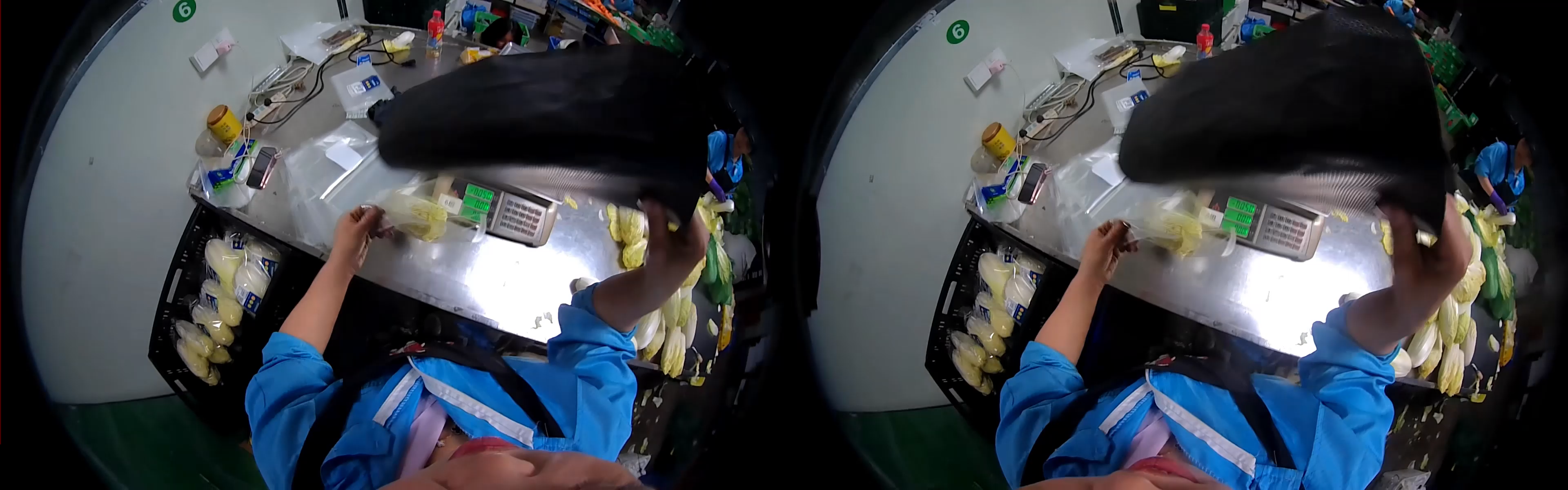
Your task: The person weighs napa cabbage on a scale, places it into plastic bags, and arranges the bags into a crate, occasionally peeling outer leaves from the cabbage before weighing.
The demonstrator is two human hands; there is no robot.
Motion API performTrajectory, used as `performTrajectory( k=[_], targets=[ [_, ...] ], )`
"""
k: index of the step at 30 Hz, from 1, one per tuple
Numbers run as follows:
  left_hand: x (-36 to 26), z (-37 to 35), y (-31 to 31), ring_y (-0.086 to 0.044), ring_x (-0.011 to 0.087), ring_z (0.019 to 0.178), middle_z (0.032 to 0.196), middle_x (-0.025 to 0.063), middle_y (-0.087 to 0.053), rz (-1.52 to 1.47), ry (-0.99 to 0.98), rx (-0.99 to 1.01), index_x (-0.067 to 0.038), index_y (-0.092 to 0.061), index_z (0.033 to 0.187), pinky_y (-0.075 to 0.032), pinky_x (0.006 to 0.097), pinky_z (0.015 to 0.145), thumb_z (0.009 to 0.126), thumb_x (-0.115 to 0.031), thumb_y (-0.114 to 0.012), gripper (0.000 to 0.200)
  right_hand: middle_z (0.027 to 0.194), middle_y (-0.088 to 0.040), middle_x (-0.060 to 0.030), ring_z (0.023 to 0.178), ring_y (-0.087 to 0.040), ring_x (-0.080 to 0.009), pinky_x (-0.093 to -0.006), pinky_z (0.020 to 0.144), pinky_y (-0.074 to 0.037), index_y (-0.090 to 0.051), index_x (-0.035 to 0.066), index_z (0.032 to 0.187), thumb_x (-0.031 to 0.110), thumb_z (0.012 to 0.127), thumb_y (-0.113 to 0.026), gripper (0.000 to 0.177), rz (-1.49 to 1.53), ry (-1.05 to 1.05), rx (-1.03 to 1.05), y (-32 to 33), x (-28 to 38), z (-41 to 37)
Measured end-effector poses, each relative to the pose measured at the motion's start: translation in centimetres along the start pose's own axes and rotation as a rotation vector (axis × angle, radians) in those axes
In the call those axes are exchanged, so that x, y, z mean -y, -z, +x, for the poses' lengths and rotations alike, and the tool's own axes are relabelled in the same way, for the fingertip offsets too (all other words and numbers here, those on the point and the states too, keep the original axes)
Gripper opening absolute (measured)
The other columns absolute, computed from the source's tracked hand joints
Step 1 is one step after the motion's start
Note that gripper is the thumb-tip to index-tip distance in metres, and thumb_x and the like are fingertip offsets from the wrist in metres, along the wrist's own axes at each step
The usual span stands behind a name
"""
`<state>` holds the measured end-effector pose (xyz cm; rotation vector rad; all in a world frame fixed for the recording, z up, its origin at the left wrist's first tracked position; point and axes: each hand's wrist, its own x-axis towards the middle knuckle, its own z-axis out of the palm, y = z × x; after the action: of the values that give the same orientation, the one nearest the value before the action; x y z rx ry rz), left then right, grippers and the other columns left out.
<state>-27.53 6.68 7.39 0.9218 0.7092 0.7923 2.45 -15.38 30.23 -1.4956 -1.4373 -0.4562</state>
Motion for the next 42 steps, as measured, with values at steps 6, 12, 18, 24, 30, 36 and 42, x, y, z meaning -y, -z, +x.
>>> performTrajectory(
  k=[6, 12, 18, 24, 30, 36, 42],
  targets=[
    [9.2, -12.9, 2.8, -0.061, 0.0167, 0.073, 0.085, 0.0104, -0.063, 0.122, 0.343, 0.267, 0.000, -0.053, 0.100, -0.046, 0.0260, 0.063, 0.088, -0.020, -0.050, 0.024, 0.077, -0.061, -0.0073, 0.079, -0.057, -0.0242, -0.0331, 0.069, -0.043, -0.065, 0.009, 0.080, 0.005, 0.064, -0.058, 0.018, -0.326, 0.145, 0.487, -12.0, -8.8, -11.1],
    [15.1, -17.8, 6.4, -0.053, 0.0088, 0.063, 0.076, 0.0007, -0.057, 0.162, 0.406, 0.152, -0.001, -0.055, 0.095, -0.040, 0.0209, 0.057, 0.090, -0.020, -0.043, 0.023, 0.073, -0.056, -0.0082, 0.073, -0.055, -0.0253, -0.0361, 0.063, -0.045, -0.061, 0.007, 0.073, 0.014, 0.064, -0.063, 0.011, 0.330, -0.031, 0.850, -22.7, 7.6, -30.3],
    [15.6, -17.9, 5.4, -0.053, 0.0088, 0.070, 0.079, 0.0008, -0.057, 0.002, 0.434, -0.014, -0.004, -0.056, 0.087, -0.042, 0.0209, 0.062, 0.086, -0.011, -0.044, 0.014, 0.083, -0.052, -0.0082, 0.080, -0.052, -0.0238, -0.0353, 0.068, -0.044, -0.057, 0.005, 0.076, 0.018, 0.071, -0.057, 0.014, 0.053, 0.223, 1.044, -22.8, 9.7, -31.1],
    [17.4, -17.1, 5.4, -0.054, 0.0093, 0.077, 0.085, 0.0018, -0.059, 0.082, 0.328, 0.023, -0.003, -0.057, 0.092, -0.042, 0.0215, 0.071, 0.087, -0.009, -0.042, 0.017, 0.088, -0.052, -0.0030, 0.092, -0.046, -0.0187, -0.0303, 0.075, -0.037, -0.059, 0.009, 0.079, 0.019, 0.073, -0.052, 0.014, 0.063, 0.419, 1.037, -21.3, 9.5, -30.5],
    [16.0, -16.4, 5.2, -0.054, 0.0111, 0.075, 0.084, 0.0039, -0.060, 0.256, 0.214, 0.142, 0.000, -0.058, 0.095, -0.042, 0.0242, 0.071, 0.089, -0.012, -0.042, 0.021, 0.083, -0.059, -0.0085, 0.083, -0.055, -0.0242, -0.0347, 0.074, -0.042, -0.058, 0.002, 0.092, 0.011, 0.070, -0.059, 0.023, 0.555, -0.555, 0.788, -16.8, 13.9, -26.0],
    [15.6, -16.8, 5.4, -0.060, 0.0159, 0.083, 0.090, 0.0121, -0.063, 0.233, 0.355, 0.165, 0.004, -0.055, 0.096, -0.045, 0.0269, 0.079, 0.089, -0.014, -0.045, 0.022, 0.120, -0.047, -0.0200, 0.107, -0.044, -0.0348, -0.0409, 0.089, -0.037, -0.053, -0.001, 0.109, 0.031, 0.085, -0.052, 0.040, 1.663, 0.226, 0.767, -6.5, 22.5, -15.7],
    [13.0, -18.1, 3.5, -0.058, 0.0106, 0.079, 0.088, 0.0068, -0.065, 0.135, 0.159, 0.193, 0.001, -0.060, 0.095, -0.040, 0.0219, 0.065, 0.088, -0.017, -0.049, 0.022, 0.066, -0.057, -0.0066, 0.063, -0.055, -0.0215, -0.0303, 0.058, -0.042, -0.059, 0.005, 0.068, 0.003, 0.070, -0.062, 0.004, 0.647, -0.122, 0.366, -13.4, 17.8, -19.9]
  ],
)
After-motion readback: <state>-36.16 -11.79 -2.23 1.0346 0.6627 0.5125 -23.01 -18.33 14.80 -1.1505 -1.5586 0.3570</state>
